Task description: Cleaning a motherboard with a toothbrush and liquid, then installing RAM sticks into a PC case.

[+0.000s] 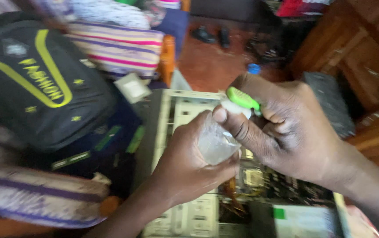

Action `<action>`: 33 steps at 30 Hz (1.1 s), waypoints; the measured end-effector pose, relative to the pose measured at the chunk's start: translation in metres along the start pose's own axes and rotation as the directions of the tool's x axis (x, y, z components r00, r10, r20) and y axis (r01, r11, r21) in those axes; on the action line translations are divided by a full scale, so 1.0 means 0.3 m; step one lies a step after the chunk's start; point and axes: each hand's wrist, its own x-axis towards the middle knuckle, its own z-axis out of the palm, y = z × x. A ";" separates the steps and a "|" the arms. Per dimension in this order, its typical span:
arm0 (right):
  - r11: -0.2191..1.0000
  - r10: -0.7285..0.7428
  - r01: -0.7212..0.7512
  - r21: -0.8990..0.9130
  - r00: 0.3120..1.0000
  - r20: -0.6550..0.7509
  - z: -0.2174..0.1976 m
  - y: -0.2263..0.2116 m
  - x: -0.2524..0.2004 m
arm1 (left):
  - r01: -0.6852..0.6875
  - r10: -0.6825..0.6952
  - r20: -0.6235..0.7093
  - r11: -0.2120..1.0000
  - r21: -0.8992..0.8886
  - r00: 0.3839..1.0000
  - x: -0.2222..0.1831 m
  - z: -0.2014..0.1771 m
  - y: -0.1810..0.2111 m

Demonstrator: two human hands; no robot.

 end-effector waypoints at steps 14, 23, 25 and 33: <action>0.991 -0.048 0.036 0.131 0.995 0.087 -0.152 0.089 -0.262 | 0.442 0.165 0.862 0.803 -0.400 0.480 0.061 0.217 -0.058; 0.983 0.185 -0.184 -0.021 0.981 0.064 -0.111 0.158 -0.274 | 0.006 0.246 0.382 0.834 -0.551 0.891 0.066 0.255 -0.078; 0.994 0.038 -0.048 0.095 0.993 0.109 -0.120 0.165 -0.260 | 0.293 0.215 0.675 0.779 -0.555 0.705 0.085 0.171 -0.084; 0.964 0.177 -0.202 0.176 0.973 0.145 -0.061 0.134 -0.240 | 0.235 0.142 0.505 0.758 -0.608 0.851 0.052 0.195 -0.147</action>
